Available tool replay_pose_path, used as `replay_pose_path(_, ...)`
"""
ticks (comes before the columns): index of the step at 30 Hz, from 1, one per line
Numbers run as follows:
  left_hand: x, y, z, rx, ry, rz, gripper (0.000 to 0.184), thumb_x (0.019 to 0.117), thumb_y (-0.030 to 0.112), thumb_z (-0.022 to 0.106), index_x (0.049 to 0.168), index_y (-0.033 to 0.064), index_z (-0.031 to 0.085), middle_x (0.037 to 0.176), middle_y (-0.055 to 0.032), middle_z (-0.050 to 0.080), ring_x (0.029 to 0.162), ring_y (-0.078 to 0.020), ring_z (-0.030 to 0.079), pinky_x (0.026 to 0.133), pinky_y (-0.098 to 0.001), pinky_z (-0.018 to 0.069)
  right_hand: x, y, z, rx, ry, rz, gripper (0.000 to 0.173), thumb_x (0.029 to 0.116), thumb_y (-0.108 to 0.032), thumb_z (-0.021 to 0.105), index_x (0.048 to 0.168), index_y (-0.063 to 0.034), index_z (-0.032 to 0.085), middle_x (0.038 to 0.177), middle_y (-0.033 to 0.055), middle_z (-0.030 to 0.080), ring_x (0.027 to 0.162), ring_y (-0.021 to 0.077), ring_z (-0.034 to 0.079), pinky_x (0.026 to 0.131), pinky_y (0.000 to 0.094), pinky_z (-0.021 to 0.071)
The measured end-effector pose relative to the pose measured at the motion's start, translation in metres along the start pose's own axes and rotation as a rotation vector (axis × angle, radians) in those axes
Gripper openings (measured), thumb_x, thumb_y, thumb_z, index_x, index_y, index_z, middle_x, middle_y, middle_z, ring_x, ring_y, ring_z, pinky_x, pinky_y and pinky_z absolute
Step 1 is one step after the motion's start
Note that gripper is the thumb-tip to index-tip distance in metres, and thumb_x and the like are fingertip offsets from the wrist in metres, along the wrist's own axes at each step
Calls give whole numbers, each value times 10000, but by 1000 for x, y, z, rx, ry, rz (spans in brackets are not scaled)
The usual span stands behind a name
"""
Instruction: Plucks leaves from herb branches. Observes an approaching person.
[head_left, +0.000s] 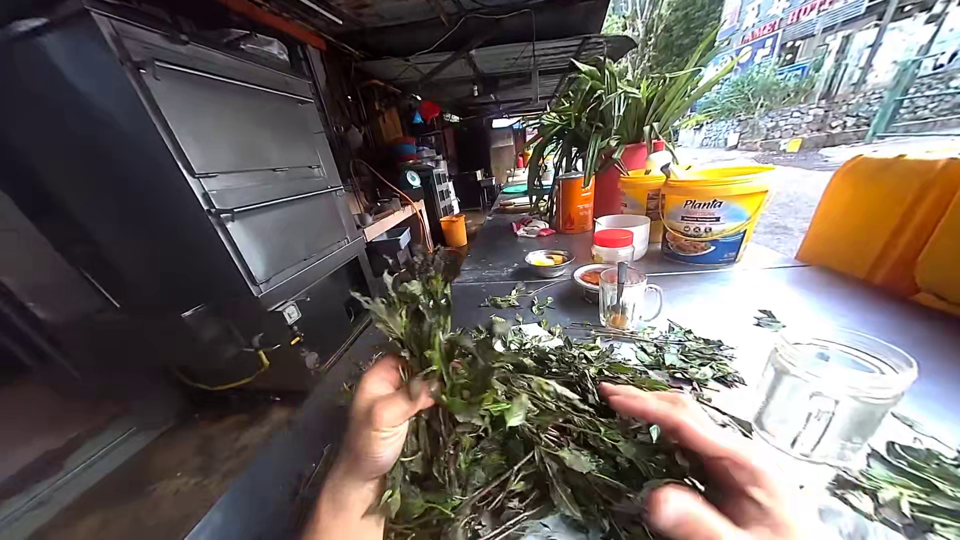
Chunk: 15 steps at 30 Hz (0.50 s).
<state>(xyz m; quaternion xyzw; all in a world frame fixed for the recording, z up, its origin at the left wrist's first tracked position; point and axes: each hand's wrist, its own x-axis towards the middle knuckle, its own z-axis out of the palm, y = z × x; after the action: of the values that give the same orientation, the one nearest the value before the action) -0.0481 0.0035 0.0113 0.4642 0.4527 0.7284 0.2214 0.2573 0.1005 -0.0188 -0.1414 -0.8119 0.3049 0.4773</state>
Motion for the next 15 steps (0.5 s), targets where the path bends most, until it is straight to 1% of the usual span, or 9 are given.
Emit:
replay_pose_path(2, 2, -1, 3, 51, -26, -68, 344, 796, -58, 614, 1136, -10, 638, 1013, -126, 748, 920, -175, 735, 827, -340, 626, -2, -1, 7, -219, -157, 73, 618, 820, -564, 792, 1285, -162, 730, 1438, 80, 623, 1304, 305, 563, 1027, 552, 479)
replay_pose_path(4, 3, -1, 3, 83, -51, -139, 344, 887, -34, 595, 1228, -17, 628, 1112, -152, 736, 1029, -202, 722, 908, -352, 609, -5, 0, 13, -439, -322, 163, 566, 766, -452, 844, 1281, -240, 743, 1512, 41, 568, 1356, 373, 506, 996, 628, 423)
replay_pose_path(5, 4, -1, 2, 89, -56, -168, 329, 931, -12, 575, 1255, -11, 631, 1139, -155, 732, 1057, -210, 716, 929, -361, 603, -5, -1, 16, -507, -394, 234, 558, 757, -394, 853, 1285, -250, 744, 1529, 37, 552, 1384, 402, 477, 1005, 655, 400)
replay_pose_path(7, 5, 2, -3, 127, -24, -181, 250, 985, 35, 554, 1210, 3, 658, 1101, -143, 740, 1025, -207, 721, 910, -370, 606, -4, -3, 18, -589, -520, 394, 548, 788, -364, 835, 1315, -257, 727, 1574, 38, 501, 1439, 437, 402, 1042, 683, 356)
replay_pose_path(9, 7, 4, -9, 227, 82, -122, 155, 1000, 77, 585, 1057, 18, 717, 971, -100, 753, 928, -174, 723, 849, -359, 606, -4, 1, 16, -639, -588, 481, 516, 845, -389, 784, 1338, -260, 711, 1608, 35, 456, 1464, 452, 357, 1064, 692, 328)
replay_pose_path(10, 8, 4, -12, 258, 159, -89, 136, 999, 82, 600, 978, 27, 723, 909, -83, 744, 877, -164, 715, 813, -361, 602, -3, 2, 15, -655, -589, 491, 468, 867, -367, 758, 1317, -244, 726, 1605, 31, 460, 1464, 451, 357, 1062, 694, 325)
replay_pose_path(11, 9, 6, -17, 245, 237, -67, 137, 1001, 82, 599, 958, 19, 713, 895, -86, 736, 861, -172, 712, 803, -379, 605, -3, 3, 14, -668, -574, 485, 410, 883, -332, 734, 1277, -218, 750, 1589, 22, 483, 1457, 442, 375, 1053, 694, 332)
replay_pose_path(13, 11, 12, -27, 159, 386, -67, 163, 1041, 101, 557, 1049, -19, 668, 906, -115, 732, 818, -202, 729, 754, -399, 631, -4, 7, 13, -667, -515, 459, 307, 900, -259, 700, 1177, -161, 790, 1520, 7, 564, 1416, 404, 455, 1024, 687, 365)
replay_pose_path(15, 15, 16, -36, 60, 528, -72, 189, 1064, 130, 522, 1107, -22, 627, 855, -124, 721, 702, -202, 715, 632, -364, 621, -5, 12, 9, -626, -418, 430, 246, 906, -213, 684, 1101, -124, 804, 1434, 22, 640, 1324, 379, 558, 992, 672, 414)
